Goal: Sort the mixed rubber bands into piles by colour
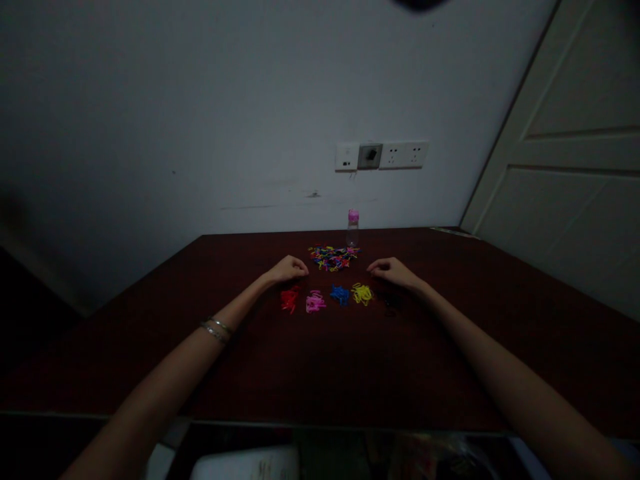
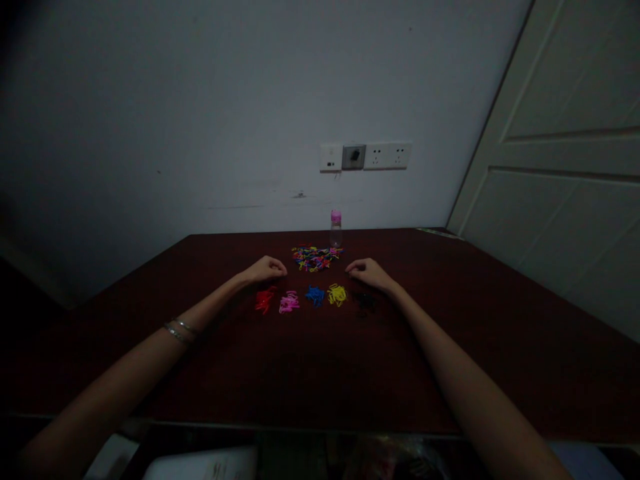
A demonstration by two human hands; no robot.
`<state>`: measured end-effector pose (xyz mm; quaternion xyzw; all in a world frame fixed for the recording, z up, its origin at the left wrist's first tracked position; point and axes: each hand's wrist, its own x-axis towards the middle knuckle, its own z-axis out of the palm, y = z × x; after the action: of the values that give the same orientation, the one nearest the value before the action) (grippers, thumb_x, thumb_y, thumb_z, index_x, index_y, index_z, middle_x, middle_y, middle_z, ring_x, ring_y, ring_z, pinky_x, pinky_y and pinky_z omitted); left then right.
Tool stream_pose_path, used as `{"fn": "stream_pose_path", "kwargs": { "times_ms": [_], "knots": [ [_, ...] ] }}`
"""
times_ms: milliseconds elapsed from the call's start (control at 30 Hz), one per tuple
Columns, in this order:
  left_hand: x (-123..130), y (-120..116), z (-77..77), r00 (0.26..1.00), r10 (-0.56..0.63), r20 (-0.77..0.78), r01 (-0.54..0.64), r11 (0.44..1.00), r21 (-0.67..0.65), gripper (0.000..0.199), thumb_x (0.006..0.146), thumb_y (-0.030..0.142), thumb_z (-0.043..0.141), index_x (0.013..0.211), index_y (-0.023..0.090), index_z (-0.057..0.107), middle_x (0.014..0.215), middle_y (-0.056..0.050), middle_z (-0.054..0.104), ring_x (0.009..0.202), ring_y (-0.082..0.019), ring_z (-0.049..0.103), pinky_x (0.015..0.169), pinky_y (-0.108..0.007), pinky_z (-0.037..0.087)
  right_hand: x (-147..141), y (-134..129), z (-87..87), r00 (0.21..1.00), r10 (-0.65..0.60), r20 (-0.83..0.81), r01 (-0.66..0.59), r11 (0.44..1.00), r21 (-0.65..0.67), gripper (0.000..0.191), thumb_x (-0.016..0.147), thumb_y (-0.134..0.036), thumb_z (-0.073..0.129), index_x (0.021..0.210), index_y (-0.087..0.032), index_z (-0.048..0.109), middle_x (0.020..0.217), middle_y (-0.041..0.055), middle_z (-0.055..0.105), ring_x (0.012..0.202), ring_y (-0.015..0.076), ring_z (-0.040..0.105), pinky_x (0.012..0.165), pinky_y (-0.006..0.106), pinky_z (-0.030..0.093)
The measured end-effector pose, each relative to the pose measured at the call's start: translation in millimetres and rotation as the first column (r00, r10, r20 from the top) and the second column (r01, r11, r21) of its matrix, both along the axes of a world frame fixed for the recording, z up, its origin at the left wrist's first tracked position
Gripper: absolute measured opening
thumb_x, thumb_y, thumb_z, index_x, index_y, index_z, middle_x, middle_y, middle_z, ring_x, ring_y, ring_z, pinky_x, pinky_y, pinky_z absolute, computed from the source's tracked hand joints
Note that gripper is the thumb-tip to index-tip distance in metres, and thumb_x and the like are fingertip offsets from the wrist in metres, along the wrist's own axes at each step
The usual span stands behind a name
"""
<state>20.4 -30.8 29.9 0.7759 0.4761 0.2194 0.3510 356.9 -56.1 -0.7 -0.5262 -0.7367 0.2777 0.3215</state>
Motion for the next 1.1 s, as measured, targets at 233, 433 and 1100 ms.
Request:
{"fn": "stream_pose_path", "kwargs": {
  "times_ms": [233, 433, 1100],
  "knots": [
    [21.5, 15.4, -4.5, 0.993, 0.049, -0.105, -0.021, 0.966, 0.259, 0.025, 0.064, 0.03, 0.055, 0.073, 0.01, 0.067, 0.057, -0.001, 0.056, 0.052, -0.009, 0.044, 0.05, -0.02, 0.032, -4.9, -6.1, 3.4, 1.0, -0.006, 0.008, 0.006, 1.0, 0.009, 0.024, 0.067, -0.026, 0.053, 0.082, -0.013, 0.066, 0.074, 0.0033, 0.065, 0.068, 0.0145, 0.056, 0.064, 0.025, 0.043],
    [38.6, 26.0, -6.2, 0.973, 0.116, -0.198, -0.038, 0.933, 0.357, 0.023, 0.064, 0.034, 0.058, 0.073, 0.014, 0.066, 0.064, -0.001, 0.058, 0.057, -0.01, 0.048, 0.054, -0.021, 0.034, -7.7, -10.1, 7.0, 1.0, -0.026, -0.003, 0.026, 1.0, -0.004, 0.023, 0.067, -0.025, 0.052, 0.08, -0.013, 0.067, 0.072, 0.0032, 0.065, 0.069, 0.0148, 0.057, 0.065, 0.025, 0.043],
    [42.4, 30.7, 0.6, 0.959, 0.093, -0.267, -0.009, 0.954, 0.301, 0.014, 0.061, 0.019, 0.053, 0.066, 0.012, 0.064, 0.064, -0.002, 0.059, 0.059, -0.011, 0.051, 0.057, -0.02, 0.037, -8.9, -12.0, 7.3, 1.0, -0.018, 0.006, 0.018, 1.0, 0.0, 0.024, 0.067, -0.027, 0.053, 0.08, -0.012, 0.067, 0.077, 0.0045, 0.065, 0.069, 0.0141, 0.055, 0.066, 0.024, 0.042]
  ]
}}
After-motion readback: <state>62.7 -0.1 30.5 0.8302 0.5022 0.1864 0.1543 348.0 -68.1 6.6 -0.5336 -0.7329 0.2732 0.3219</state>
